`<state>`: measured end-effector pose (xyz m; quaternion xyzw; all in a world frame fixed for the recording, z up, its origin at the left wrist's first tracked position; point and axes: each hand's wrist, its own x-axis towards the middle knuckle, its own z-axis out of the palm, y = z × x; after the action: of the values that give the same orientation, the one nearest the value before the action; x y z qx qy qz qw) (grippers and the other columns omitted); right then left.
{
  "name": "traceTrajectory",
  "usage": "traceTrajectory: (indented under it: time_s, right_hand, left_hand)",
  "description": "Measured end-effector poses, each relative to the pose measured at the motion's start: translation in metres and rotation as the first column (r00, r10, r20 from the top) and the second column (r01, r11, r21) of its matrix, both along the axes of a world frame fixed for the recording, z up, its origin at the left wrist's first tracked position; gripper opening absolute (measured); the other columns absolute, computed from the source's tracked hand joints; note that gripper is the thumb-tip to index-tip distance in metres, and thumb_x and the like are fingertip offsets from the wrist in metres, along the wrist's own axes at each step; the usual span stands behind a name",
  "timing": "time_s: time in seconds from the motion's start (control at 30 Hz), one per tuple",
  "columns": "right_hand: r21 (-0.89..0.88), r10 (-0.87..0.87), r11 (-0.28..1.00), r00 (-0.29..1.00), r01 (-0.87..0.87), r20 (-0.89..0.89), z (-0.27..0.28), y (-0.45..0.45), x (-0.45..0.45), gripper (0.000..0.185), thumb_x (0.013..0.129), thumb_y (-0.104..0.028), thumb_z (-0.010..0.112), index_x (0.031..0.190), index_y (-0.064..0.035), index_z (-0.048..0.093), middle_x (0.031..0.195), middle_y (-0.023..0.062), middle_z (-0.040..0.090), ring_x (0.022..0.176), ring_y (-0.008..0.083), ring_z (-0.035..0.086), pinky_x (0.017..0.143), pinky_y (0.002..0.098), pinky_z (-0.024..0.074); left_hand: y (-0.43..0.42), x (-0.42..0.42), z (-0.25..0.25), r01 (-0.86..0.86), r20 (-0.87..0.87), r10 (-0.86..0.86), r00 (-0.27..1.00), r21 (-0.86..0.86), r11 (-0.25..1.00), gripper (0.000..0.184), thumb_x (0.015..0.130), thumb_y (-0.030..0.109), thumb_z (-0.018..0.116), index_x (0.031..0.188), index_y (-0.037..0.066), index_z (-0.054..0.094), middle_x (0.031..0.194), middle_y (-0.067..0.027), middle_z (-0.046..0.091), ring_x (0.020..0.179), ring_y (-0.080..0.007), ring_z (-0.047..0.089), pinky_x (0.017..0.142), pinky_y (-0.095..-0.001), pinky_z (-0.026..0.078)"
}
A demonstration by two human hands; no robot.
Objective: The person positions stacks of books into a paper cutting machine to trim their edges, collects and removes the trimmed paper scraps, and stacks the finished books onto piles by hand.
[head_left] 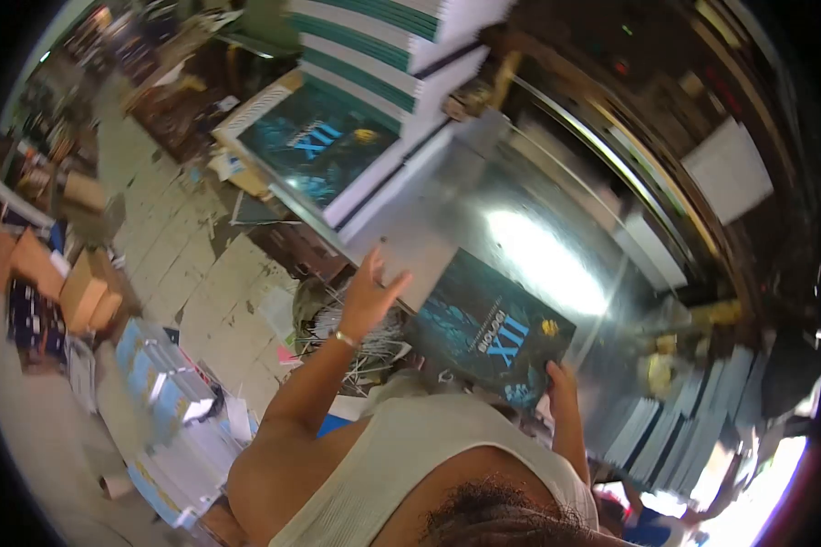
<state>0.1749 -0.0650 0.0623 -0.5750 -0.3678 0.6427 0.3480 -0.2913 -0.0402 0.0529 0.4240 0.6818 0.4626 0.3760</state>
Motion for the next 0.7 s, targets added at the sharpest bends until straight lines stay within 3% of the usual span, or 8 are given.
traceTrajectory:
  time_s: [0.03, 0.1, 0.13, 0.2, 0.3, 0.43, 0.53, 0.7]
  right_hand:
    - [-0.010, 0.000, 1.000, 1.000, 0.001, 0.021, 0.002, 0.003, -0.003, 0.044, 0.095, -0.028, 0.066, 0.129, 0.0007, 0.060, 0.120, 0.0092, 0.068, 0.108, 0.0193, 0.065, 0.092, 0.0345, 0.0523]
    - [-0.007, 0.036, 0.999, 0.999, -0.036, 0.009, -0.001, 0.010, -0.002, 0.044, 0.096, -0.027, 0.066, 0.128, 0.0007, 0.059, 0.121, 0.0097, 0.067, 0.108, 0.0207, 0.065, 0.092, 0.0361, 0.0528]
    - [-0.003, 0.062, 0.998, 0.998, -0.062, -0.014, -0.004, 0.013, 0.000, 0.043, 0.096, -0.028, 0.066, 0.127, 0.0005, 0.060, 0.120, 0.0094, 0.068, 0.106, 0.0210, 0.066, 0.091, 0.0362, 0.0534]
    - [-0.004, 0.082, 0.997, 0.997, -0.082, 0.010, 0.007, 0.018, -0.009, 0.041, 0.096, -0.027, 0.066, 0.125, 0.0002, 0.060, 0.118, 0.0091, 0.068, 0.102, 0.0210, 0.067, 0.089, 0.0357, 0.0543]
    - [-0.021, 0.096, 0.995, 0.994, -0.096, 0.041, 0.006, 0.025, -0.015, 0.039, 0.095, -0.027, 0.065, 0.122, 0.0001, 0.061, 0.115, 0.0086, 0.069, 0.099, 0.0199, 0.068, 0.085, 0.0346, 0.0550]
    - [-0.066, 0.144, 0.988, 0.980, -0.136, 0.137, 0.016, 0.032, -0.022, 0.038, 0.095, -0.027, 0.065, 0.122, 0.0004, 0.062, 0.114, 0.0078, 0.070, 0.097, 0.0182, 0.068, 0.081, 0.0339, 0.0549]
    - [0.020, 0.094, 0.995, 0.995, -0.095, 0.037, 0.018, 0.026, -0.031, 0.041, 0.089, -0.034, 0.072, 0.120, -0.0075, 0.066, 0.090, -0.0065, 0.064, 0.067, 0.0036, 0.050, 0.056, 0.0214, 0.0342]
    - [0.064, 0.112, 0.992, 0.987, -0.105, -0.112, 0.019, 0.022, -0.041, 0.050, 0.089, -0.033, 0.073, 0.126, -0.0015, 0.062, 0.112, 0.0036, 0.068, 0.101, 0.0135, 0.061, 0.084, 0.0275, 0.0454]
  left_hand:
    - [-0.014, -0.003, -0.041, -0.039, -0.062, 0.046, 0.997, 0.107, 0.993, 0.108, 0.083, 0.057, 0.076, 0.154, -0.010, 0.028, 0.136, -0.0236, 0.057, 0.118, -0.0305, 0.060, 0.101, -0.0407, 0.047]
    - [-0.053, 0.008, -0.051, -0.157, -0.004, 0.158, 0.987, 0.061, 0.986, 0.103, 0.085, 0.057, 0.074, 0.152, -0.009, 0.031, 0.144, -0.0246, 0.051, 0.128, -0.0317, 0.053, 0.108, -0.0417, 0.041]
    - [-0.070, 0.028, -0.041, -0.213, 0.123, 0.225, 0.966, -0.104, 0.972, 0.099, 0.086, 0.055, 0.074, 0.151, -0.008, 0.034, 0.146, -0.0244, 0.049, 0.133, -0.0323, 0.050, 0.111, -0.0412, 0.038]
    - [-0.081, 0.044, -0.050, -0.095, 0.498, 0.243, 0.832, -0.303, 0.948, 0.084, 0.086, 0.053, 0.075, 0.141, -0.005, 0.050, 0.132, -0.0195, 0.059, 0.124, -0.0299, 0.055, 0.105, -0.0389, 0.041]
    - [-0.091, 0.049, -0.006, 0.096, 0.530, 0.082, 0.844, -0.299, 0.949, 0.071, 0.087, 0.053, 0.075, 0.130, -0.002, 0.062, 0.116, -0.0129, 0.064, 0.109, -0.0234, 0.058, 0.095, -0.0343, 0.045]
    - [-0.094, 0.045, -0.007, 0.113, 0.607, 0.114, 0.787, -0.324, 0.939, 0.062, 0.087, 0.052, 0.075, 0.122, 0.001, 0.068, 0.102, -0.0072, 0.066, 0.093, -0.0150, 0.058, 0.083, -0.0300, 0.046]
    - [-0.095, 0.043, -0.003, 0.118, 0.575, 0.075, 0.815, -0.291, 0.950, 0.060, 0.088, 0.050, 0.075, 0.121, 0.001, 0.068, 0.099, -0.0066, 0.066, 0.087, -0.0132, 0.059, 0.076, -0.0285, 0.047]
    - [-0.097, 0.041, -0.003, 0.084, 0.474, -0.005, 0.880, -0.144, 0.986, 0.061, 0.088, 0.046, 0.076, 0.123, -0.002, 0.065, 0.101, -0.0086, 0.068, 0.085, -0.0149, 0.062, 0.075, -0.0312, 0.051]
